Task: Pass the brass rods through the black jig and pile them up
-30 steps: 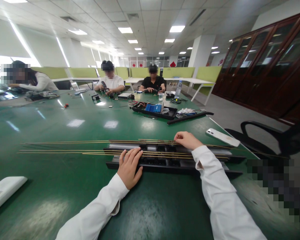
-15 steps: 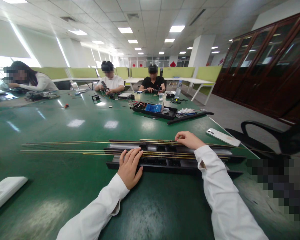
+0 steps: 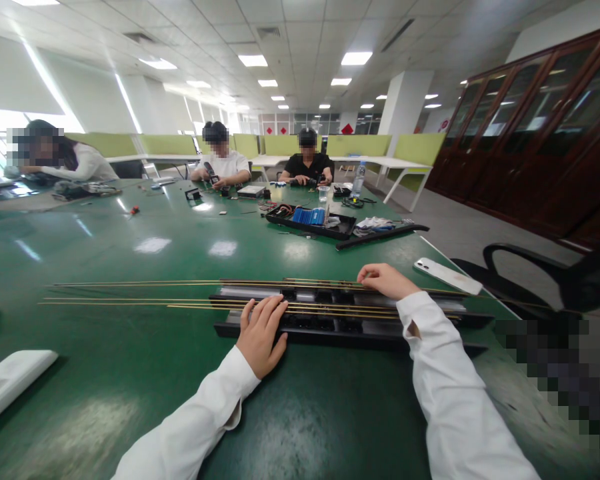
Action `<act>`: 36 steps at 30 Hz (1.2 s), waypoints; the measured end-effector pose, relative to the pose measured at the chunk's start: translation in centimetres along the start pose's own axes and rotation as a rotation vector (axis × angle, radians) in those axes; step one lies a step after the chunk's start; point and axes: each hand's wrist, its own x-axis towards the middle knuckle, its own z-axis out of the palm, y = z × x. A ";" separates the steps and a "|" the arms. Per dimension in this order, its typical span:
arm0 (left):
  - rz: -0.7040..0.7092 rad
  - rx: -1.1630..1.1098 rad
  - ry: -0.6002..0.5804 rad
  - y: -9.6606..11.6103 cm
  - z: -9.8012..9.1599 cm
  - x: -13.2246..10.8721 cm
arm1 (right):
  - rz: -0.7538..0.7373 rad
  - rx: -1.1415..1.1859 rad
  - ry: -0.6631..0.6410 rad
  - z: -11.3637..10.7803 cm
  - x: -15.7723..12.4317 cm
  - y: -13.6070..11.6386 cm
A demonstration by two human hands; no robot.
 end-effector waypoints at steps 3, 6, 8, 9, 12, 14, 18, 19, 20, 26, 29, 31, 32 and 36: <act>0.006 -0.003 0.009 -0.1 0.1 0.0 | 0.006 -0.003 0.001 -0.1 0.1 0.4; 0.003 -0.003 0.009 -0.2 0.1 -0.1 | -0.001 0.000 -0.004 -0.1 0.2 0.6; 0.005 0.000 0.009 -0.2 0.2 -0.1 | -0.003 0.006 -0.008 -0.1 0.2 0.7; 0.009 0.001 0.011 -0.2 0.2 -0.1 | -0.003 0.010 -0.008 -0.1 0.2 0.7; 0.013 0.004 0.015 -0.3 0.2 -0.1 | 0.008 0.022 -0.005 -0.1 0.2 0.8; 0.009 0.004 0.015 -0.4 0.2 -0.2 | 0.016 0.027 -0.004 -0.2 0.3 0.9; 0.015 0.005 0.014 -0.6 0.3 -0.2 | 0.033 0.019 0.000 -0.3 0.3 1.4; 0.017 0.005 0.013 -0.6 0.3 -0.2 | 0.036 0.017 0.001 -0.4 0.3 1.4; 0.017 0.004 0.013 -0.6 0.3 -0.2 | 0.037 0.015 0.000 -0.4 0.2 1.5; -0.003 -0.004 0.011 -0.4 0.1 -0.2 | 0.030 0.020 -0.028 -0.8 0.0 2.0; 0.001 -0.008 0.011 -0.4 0.1 -0.2 | 0.031 0.032 -0.027 -1.0 -0.1 2.3; 0.001 -0.009 0.009 -0.4 0.2 -0.2 | 0.037 0.038 -0.021 -1.1 -0.2 2.3; 0.000 -0.008 0.008 -0.5 0.2 -0.2 | 0.039 0.042 -0.020 -1.1 -0.3 2.3; 0.000 -0.005 0.005 -0.6 0.3 -0.3 | 0.035 0.064 -0.025 -1.3 -0.4 2.4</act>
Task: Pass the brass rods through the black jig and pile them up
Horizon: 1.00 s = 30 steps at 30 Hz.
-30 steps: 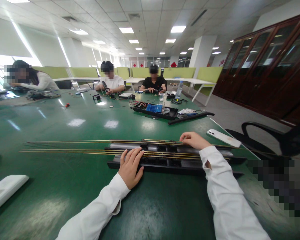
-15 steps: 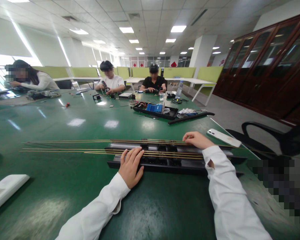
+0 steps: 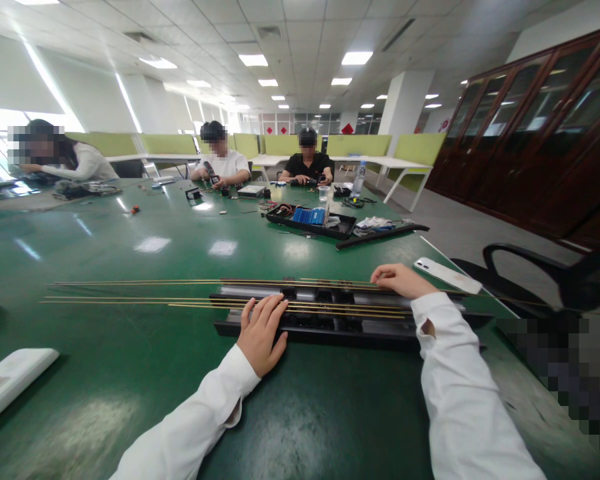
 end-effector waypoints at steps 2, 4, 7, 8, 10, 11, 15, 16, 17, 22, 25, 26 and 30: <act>0.001 0.003 0.000 -0.1 0.0 0.0 | 0.005 0.009 -0.001 -0.1 -0.1 0.1; 0.005 0.005 -0.003 -0.1 0.0 -0.1 | 0.009 0.019 0.000 -0.2 -0.1 0.1; 0.009 0.002 -0.002 -0.1 0.0 -0.1 | 0.002 0.041 -0.002 -0.4 -0.2 0.3; 0.007 0.001 0.001 -0.1 0.0 -0.1 | -0.001 0.048 -0.003 -0.5 -0.3 0.4; 0.001 0.000 0.006 -0.1 0.0 -0.1 | -0.006 0.056 -0.007 -0.5 -0.3 0.6; 0.002 -0.001 0.010 -0.1 0.0 -0.1 | -0.007 0.057 -0.008 -0.6 -0.3 0.7; 0.013 -0.005 0.017 -0.1 -0.1 -0.1 | -0.016 0.044 -0.003 -0.8 -0.3 1.3; 0.009 -0.005 0.012 -0.1 -0.2 -0.1 | -0.022 0.041 -0.001 -0.9 -0.3 1.3; 0.003 -0.004 0.007 -0.1 -0.2 -0.1 | -0.027 0.039 0.000 -1.0 -0.4 1.4; -0.002 -0.005 0.003 0.1 -0.4 -0.1 | -0.031 0.033 0.005 -1.4 -0.6 1.9; 0.000 -0.006 -0.001 0.1 -0.4 -0.1 | -0.027 0.035 0.006 -1.6 -0.6 2.4; 0.000 -0.005 -0.002 0.1 -0.3 -0.1 | -0.024 0.034 0.006 -1.6 -0.6 2.6; 0.002 0.001 0.000 0.0 -0.2 -0.1 | -0.015 0.030 0.021 -1.8 -0.7 2.8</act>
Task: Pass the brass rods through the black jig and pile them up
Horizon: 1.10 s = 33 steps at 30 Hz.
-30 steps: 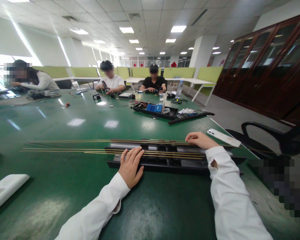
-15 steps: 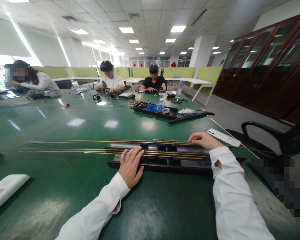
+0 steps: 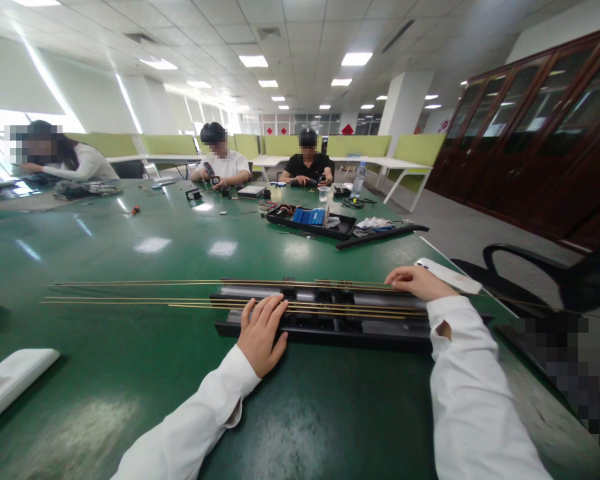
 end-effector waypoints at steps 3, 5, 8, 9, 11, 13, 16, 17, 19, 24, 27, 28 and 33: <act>0.007 0.005 0.002 0.0 0.0 0.0 | 0.008 0.007 0.024 -0.2 -0.3 -0.3; 0.006 0.007 0.002 0.0 0.0 0.0 | 0.015 0.010 0.035 -0.3 -0.5 -0.5; 0.001 0.008 -0.002 0.0 -0.1 0.0 | 0.020 0.009 0.035 -0.4 -0.7 -0.6; 0.002 0.007 -0.002 0.0 -0.1 0.0 | 0.019 0.008 0.034 -0.5 -0.7 -0.6; 0.000 0.005 -0.002 0.0 -0.1 0.0 | 0.016 0.005 0.037 -0.6 -0.8 -0.4; -0.001 0.003 0.001 0.1 -0.1 0.1 | 0.017 -0.002 0.049 -0.7 -0.8 -0.1; -0.002 -0.001 0.006 0.1 -0.1 0.0 | 0.019 -0.013 0.043 -0.9 -0.9 0.2; -0.002 -0.004 0.008 0.1 -0.1 0.0 | 0.017 -0.015 0.039 -1.0 -0.9 0.2; -0.004 -0.007 0.009 0.1 -0.1 0.0 | 0.015 -0.026 0.038 -1.1 -1.0 0.2; -0.012 -0.003 -0.002 0.2 -0.1 0.1 | 0.031 -0.059 0.055 -1.1 -1.1 0.3; -0.015 -0.006 0.000 0.3 -0.2 0.1 | 0.029 -0.063 0.069 -1.3 -1.1 1.0; -0.014 -0.008 0.003 0.3 -0.3 0.1 | 0.026 -0.065 0.076 -1.4 -1.1 1.3; -0.006 -0.017 0.012 0.3 -0.3 0.1 | 0.029 -0.085 0.106 -1.9 -1.3 3.2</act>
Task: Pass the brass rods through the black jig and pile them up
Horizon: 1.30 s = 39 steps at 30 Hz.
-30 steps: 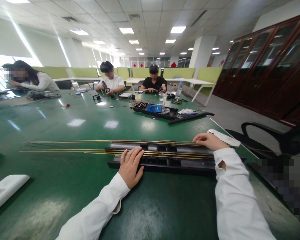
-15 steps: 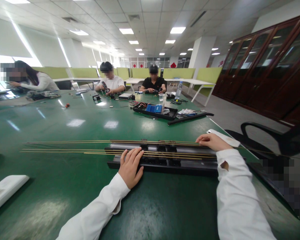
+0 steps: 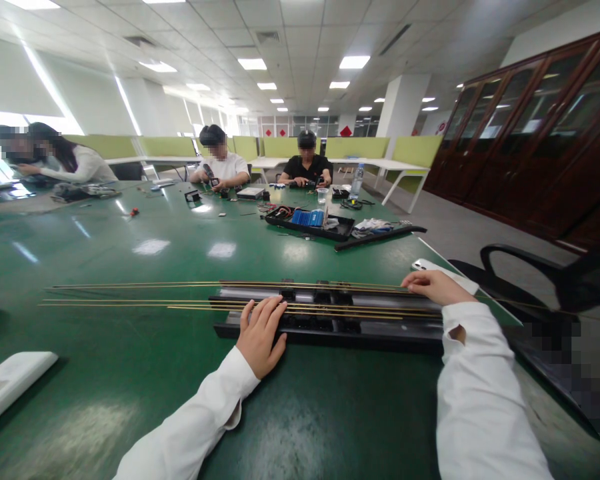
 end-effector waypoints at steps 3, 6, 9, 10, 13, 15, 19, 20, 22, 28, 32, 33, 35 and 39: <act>0.000 0.012 -0.004 0.0 0.0 0.0 | 0.010 -0.029 0.020 -0.2 -0.2 0.4; -0.003 0.019 -0.016 0.0 0.0 0.0 | 0.013 -0.043 0.040 -0.4 -0.4 0.3; -0.006 0.015 -0.016 0.0 0.0 0.0 | 0.022 -0.048 0.048 -0.7 -0.6 0.2; -0.006 0.014 -0.013 0.0 0.0 0.0 | 0.024 -0.050 0.049 -0.8 -0.6 0.3; -0.001 0.015 -0.006 0.0 0.0 0.0 | 0.025 -0.051 0.048 -1.1 -0.8 0.6; -0.001 0.014 -0.007 0.0 0.0 0.0 | 0.030 -0.055 0.051 -1.4 -1.1 0.6; -0.008 0.012 -0.016 0.0 0.0 0.1 | 0.074 -0.098 0.083 -1.9 -1.8 0.1; -0.008 0.012 -0.018 0.0 0.1 0.1 | 0.089 -0.105 0.086 -2.1 -2.0 -0.1; -0.007 0.012 -0.019 -0.1 0.1 0.0 | 0.113 -0.105 0.081 -2.5 -2.3 -0.4; -0.010 0.019 -0.024 0.0 0.1 -0.1 | 0.102 -0.005 0.141 -3.7 -3.3 -1.8; 0.020 0.053 -0.028 0.0 0.0 -0.1 | 0.031 0.158 0.264 -4.7 -4.9 -4.6; 0.027 0.061 -0.027 0.0 0.1 -0.1 | 0.022 0.187 0.297 -4.9 -5.4 -5.3; 0.035 0.070 -0.023 -0.1 0.1 -0.1 | -0.001 0.235 0.354 -5.3 -6.2 -6.5; 0.038 0.067 -0.012 -0.2 0.4 -0.2 | -0.051 0.298 0.473 -5.7 -7.5 -8.2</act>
